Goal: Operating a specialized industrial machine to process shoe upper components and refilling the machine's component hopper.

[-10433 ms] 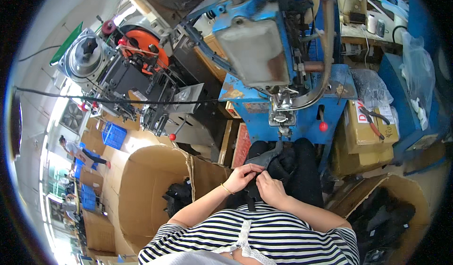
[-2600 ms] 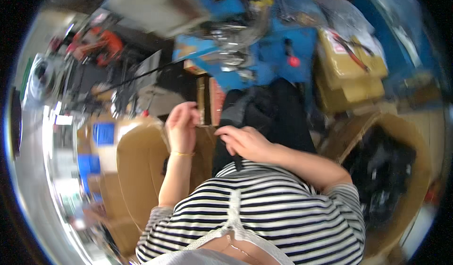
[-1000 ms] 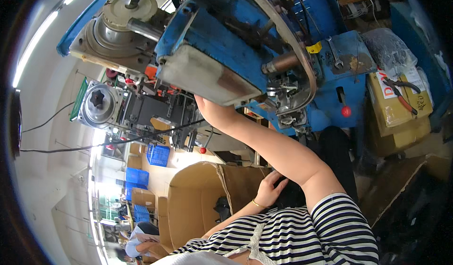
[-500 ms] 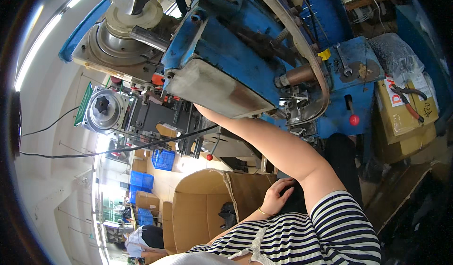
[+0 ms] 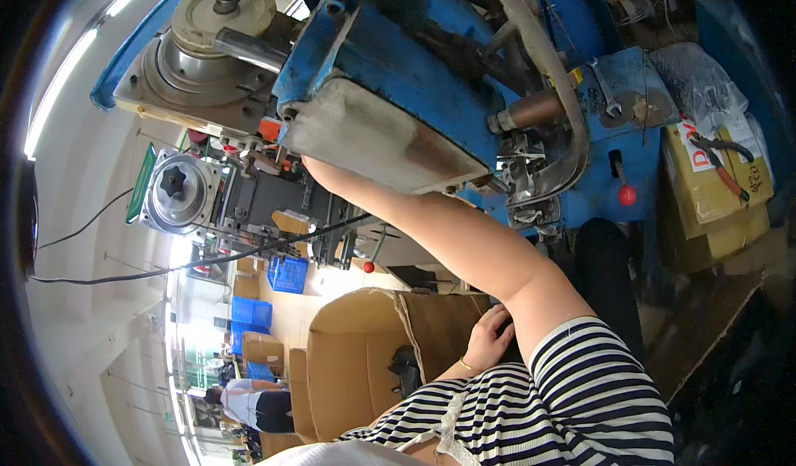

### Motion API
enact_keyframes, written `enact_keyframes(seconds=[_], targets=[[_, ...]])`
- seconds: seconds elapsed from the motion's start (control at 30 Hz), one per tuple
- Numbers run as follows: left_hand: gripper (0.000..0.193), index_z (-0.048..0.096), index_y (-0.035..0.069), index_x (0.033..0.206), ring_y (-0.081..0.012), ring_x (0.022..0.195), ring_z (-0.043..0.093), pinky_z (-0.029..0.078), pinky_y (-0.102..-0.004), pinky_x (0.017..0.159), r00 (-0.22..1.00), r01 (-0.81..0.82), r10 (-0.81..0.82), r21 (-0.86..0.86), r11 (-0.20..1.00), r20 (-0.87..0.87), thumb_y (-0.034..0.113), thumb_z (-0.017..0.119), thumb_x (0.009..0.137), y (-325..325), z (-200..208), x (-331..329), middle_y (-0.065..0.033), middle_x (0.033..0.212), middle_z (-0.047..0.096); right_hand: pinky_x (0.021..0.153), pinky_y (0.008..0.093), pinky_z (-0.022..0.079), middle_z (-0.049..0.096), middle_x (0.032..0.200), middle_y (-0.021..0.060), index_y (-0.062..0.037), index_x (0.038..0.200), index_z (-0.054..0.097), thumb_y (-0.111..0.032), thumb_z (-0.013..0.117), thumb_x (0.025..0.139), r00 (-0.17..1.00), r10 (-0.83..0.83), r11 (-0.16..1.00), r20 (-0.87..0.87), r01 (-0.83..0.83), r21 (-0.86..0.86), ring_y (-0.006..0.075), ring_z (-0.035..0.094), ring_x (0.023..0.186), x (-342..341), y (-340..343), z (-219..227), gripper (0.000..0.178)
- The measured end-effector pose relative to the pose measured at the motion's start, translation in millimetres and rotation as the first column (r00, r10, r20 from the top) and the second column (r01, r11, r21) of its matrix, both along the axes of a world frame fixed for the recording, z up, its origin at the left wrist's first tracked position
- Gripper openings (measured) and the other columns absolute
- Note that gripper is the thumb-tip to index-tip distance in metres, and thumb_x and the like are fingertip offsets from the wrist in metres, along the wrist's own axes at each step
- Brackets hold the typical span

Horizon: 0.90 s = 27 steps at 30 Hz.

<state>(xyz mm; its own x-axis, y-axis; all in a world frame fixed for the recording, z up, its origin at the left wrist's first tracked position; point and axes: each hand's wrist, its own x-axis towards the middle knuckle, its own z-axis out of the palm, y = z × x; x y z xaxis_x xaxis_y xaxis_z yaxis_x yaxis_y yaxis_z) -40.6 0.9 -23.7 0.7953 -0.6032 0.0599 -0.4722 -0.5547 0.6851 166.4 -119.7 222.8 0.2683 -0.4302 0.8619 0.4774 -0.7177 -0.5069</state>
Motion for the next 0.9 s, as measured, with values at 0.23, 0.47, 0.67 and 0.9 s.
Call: enact_keyframes(seconds=[0.23,0.47,0.67,0.9], targets=[[0.026,0.066,-0.003,0.111,-0.0357,0.105,0.062,0.051,-0.0391,0.091,1.000,0.011,-0.010,-0.014,1.000,0.024,0.009,0.067,0.087,4,-6,-6,-0.0176,0.114,0.065,0.097,0.0321,0.042,0.061,0.098,0.0126,0.0087,0.110,0.060,-0.006,0.047,0.098,0.979,-0.190,0.957,0.078,0.202,-0.207,0.0240,0.060,0.097,37,14,-14,0.023],[0.022,0.068,-0.001,0.106,-0.0331,0.107,0.063,0.050,-0.0387,0.093,0.998,-0.019,0.020,-0.013,1.000,0.055,0.009,0.068,0.087,13,-13,-8,-0.0145,0.121,0.065,0.069,0.0419,0.053,0.062,0.082,0.0214,0.0057,0.095,0.049,0.006,0.057,0.080,0.985,-0.072,0.995,0.160,0.082,-0.058,0.0370,0.066,0.078,27,9,27,0.017],[0.020,0.068,-0.001,0.104,-0.0329,0.105,0.063,0.050,-0.0385,0.091,1.000,-0.020,0.021,-0.043,0.999,0.022,0.009,0.068,0.086,13,-14,-9,-0.0147,0.121,0.066,0.069,0.0465,0.053,0.062,0.079,0.0248,0.0064,0.095,0.047,0.009,0.055,0.076,0.982,0.043,0.999,0.185,-0.043,-0.005,0.0406,0.065,0.072,53,4,31,0.021],[0.018,0.069,-0.001,0.102,-0.0330,0.105,0.063,0.050,-0.0380,0.091,0.999,-0.032,0.032,-0.038,0.999,0.008,0.007,0.068,0.086,15,-15,-8,-0.0153,0.120,0.066,0.062,0.0483,0.052,0.063,0.079,0.0246,0.0044,0.098,0.043,0.007,0.053,0.082,0.977,-0.013,0.999,0.211,0.021,-0.034,0.0414,0.066,0.073,35,10,11,0.019]])
